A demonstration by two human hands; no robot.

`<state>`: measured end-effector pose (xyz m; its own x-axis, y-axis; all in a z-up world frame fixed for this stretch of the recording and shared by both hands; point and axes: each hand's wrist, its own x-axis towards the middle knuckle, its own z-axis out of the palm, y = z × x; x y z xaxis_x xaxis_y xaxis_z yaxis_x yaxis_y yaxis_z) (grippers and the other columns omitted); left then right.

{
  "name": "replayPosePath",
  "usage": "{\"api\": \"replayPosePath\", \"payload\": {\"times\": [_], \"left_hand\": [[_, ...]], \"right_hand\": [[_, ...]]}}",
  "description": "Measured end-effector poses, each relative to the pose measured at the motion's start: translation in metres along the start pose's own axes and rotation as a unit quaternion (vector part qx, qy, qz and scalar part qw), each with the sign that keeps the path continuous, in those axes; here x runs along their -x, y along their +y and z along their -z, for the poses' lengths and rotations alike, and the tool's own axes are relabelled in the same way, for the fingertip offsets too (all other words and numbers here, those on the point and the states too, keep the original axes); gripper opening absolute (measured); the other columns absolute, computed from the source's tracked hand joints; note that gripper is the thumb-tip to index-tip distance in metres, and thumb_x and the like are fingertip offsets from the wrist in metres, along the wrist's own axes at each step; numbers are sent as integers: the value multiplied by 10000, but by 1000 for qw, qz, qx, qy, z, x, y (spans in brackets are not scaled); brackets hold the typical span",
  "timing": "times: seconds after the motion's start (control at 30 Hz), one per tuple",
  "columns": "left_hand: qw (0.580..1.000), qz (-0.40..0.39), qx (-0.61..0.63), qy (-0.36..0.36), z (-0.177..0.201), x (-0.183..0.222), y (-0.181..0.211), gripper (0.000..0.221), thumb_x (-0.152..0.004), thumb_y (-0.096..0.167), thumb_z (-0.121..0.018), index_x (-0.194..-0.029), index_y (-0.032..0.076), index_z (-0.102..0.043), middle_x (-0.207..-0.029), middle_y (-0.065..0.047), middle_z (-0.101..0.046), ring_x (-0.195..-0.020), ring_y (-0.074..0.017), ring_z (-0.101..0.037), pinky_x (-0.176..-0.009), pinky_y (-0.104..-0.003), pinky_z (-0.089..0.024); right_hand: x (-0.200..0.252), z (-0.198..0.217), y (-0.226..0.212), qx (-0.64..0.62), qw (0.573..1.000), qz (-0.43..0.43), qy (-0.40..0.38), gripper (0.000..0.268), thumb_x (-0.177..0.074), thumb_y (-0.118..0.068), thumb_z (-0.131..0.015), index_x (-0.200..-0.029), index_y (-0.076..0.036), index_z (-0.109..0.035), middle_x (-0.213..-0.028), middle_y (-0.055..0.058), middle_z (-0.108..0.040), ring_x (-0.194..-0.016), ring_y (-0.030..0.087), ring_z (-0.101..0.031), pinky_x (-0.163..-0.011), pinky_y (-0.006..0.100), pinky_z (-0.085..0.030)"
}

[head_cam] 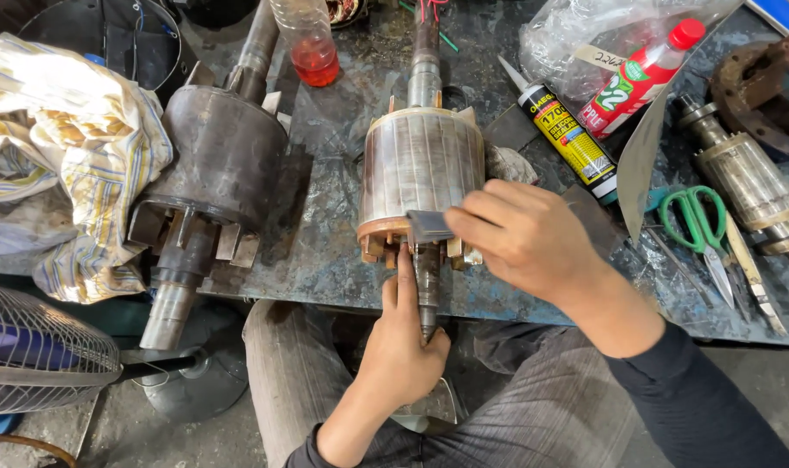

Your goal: Sanding the shaft of a motor rotor using sandpaper to remove debris and smooth the surface.

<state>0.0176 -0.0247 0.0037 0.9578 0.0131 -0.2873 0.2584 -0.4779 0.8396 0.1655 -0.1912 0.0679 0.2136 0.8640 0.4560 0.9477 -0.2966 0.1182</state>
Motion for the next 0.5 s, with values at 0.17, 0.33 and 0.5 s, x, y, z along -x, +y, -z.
{"api": "replayPosePath", "payload": {"times": [0.17, 0.33, 0.5], "left_hand": [[999, 11, 22, -30, 6, 0, 3, 1134, -901, 161, -635, -1691, 186, 177, -1546, -170, -354, -554, -365, -542, -521, -469, -417], [998, 9, 40, -38, 6, 0, 3, 1116, -925, 134, -631, -1685, 179, 185, -1593, -182, -309, -525, -315, -521, -512, -445, -423], [999, 25, -24, -12, -1, -1, 1, 1091, -917, 152, -617, -1689, 132, 154, -1593, -233, -294, -489, -364, -523, -476, -456, -416]], "right_hand": [[43, 6, 6, -76, 996, -38, 13, 38, -1044, 10, -655, -1035, 10, -692, -911, 94, -643, -712, 269, -569, -603, 392, -471], [66, -13, 11, -110, 991, -71, 32, 167, -973, 94, -662, -1119, 46, -728, -996, 148, -704, -822, 324, -658, -710, 432, -557], [38, -10, 1, -102, 988, -96, 58, 115, -1006, 31, -654, -1095, 21, -727, -1013, 126, -702, -877, 331, -672, -770, 438, -558]]}}
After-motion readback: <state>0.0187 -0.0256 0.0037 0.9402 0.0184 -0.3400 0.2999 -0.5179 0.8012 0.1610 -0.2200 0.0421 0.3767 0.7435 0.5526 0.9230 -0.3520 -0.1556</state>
